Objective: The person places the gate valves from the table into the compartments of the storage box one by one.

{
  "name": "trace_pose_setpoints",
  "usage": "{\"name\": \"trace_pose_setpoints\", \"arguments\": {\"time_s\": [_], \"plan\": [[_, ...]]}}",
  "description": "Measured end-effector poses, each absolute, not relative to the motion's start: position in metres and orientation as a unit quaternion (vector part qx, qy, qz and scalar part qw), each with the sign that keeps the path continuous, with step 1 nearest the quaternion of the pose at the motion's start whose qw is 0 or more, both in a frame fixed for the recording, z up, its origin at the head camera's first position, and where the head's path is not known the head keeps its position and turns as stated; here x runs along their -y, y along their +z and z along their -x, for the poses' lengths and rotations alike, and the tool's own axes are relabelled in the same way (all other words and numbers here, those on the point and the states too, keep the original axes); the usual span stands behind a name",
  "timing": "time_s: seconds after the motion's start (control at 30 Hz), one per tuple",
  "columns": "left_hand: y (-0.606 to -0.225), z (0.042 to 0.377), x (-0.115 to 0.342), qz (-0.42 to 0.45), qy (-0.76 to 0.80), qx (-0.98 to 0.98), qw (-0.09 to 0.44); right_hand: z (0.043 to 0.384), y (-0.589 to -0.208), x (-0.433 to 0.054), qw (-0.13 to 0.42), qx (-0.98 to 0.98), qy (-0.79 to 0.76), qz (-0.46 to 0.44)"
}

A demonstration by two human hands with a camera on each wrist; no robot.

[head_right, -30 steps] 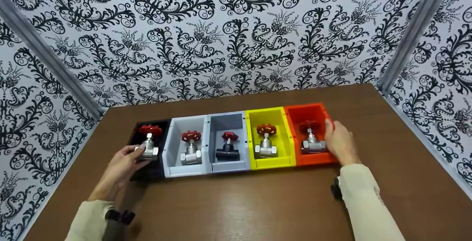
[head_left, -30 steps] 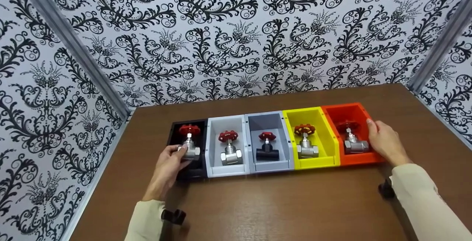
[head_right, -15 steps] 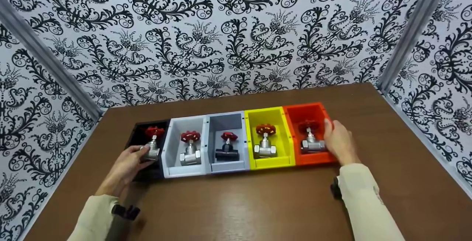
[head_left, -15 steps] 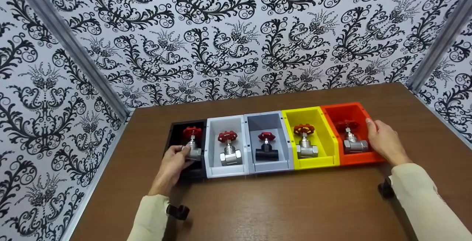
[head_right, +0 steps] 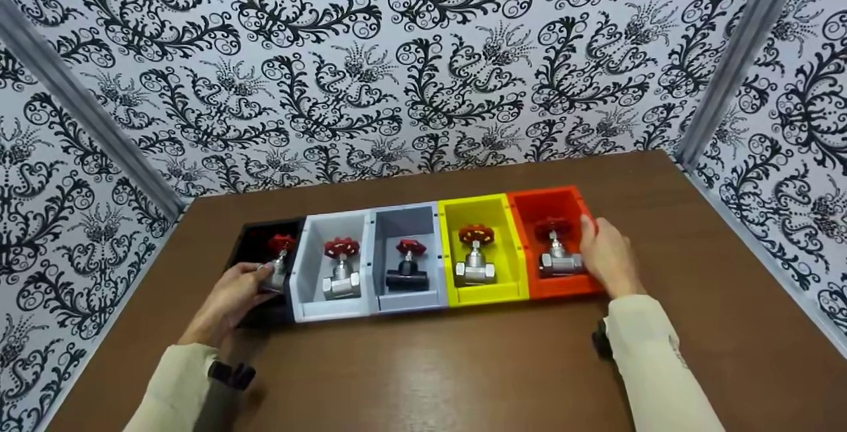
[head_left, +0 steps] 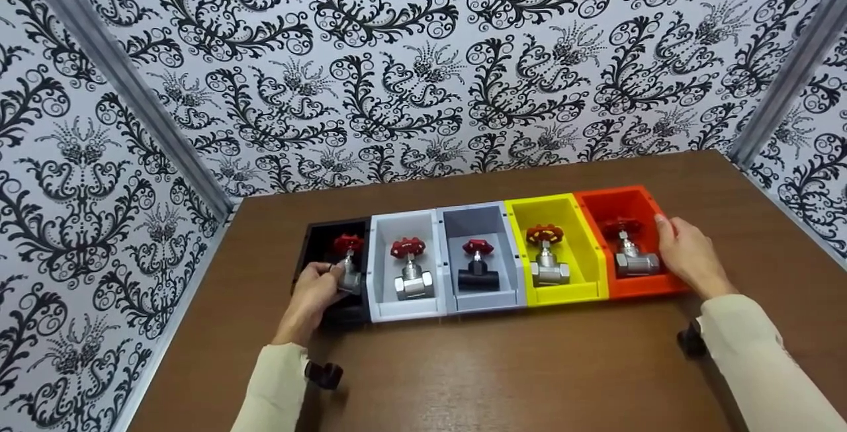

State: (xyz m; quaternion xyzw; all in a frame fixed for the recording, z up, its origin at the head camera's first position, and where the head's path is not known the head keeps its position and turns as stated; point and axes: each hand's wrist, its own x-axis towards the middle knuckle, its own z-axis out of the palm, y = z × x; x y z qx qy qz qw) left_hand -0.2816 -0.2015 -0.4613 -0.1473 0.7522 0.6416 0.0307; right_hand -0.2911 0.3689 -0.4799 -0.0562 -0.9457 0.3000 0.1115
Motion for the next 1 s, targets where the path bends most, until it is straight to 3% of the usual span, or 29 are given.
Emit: {"name": "trace_pose_setpoints", "arguments": {"time_s": [0.37, 0.6, 1.0], "plan": [[-0.4611, 0.2841, 0.2013, 0.147, 0.620, -0.770, 0.040, 0.2908, -0.4807, -0.3693, 0.111, 0.945, 0.302, 0.058], [-0.4598, 0.2859, 0.2035, 0.144, 0.644, -0.750, 0.056, 0.2902, -0.4813, -0.3690, 0.144, 0.944, 0.294, 0.048], [-0.4620, 0.2883, 0.2056, 0.151, 0.688, -0.706, 0.069, 0.2910, -0.4817, -0.3687, 0.120, 0.944, 0.302, 0.054]]}}
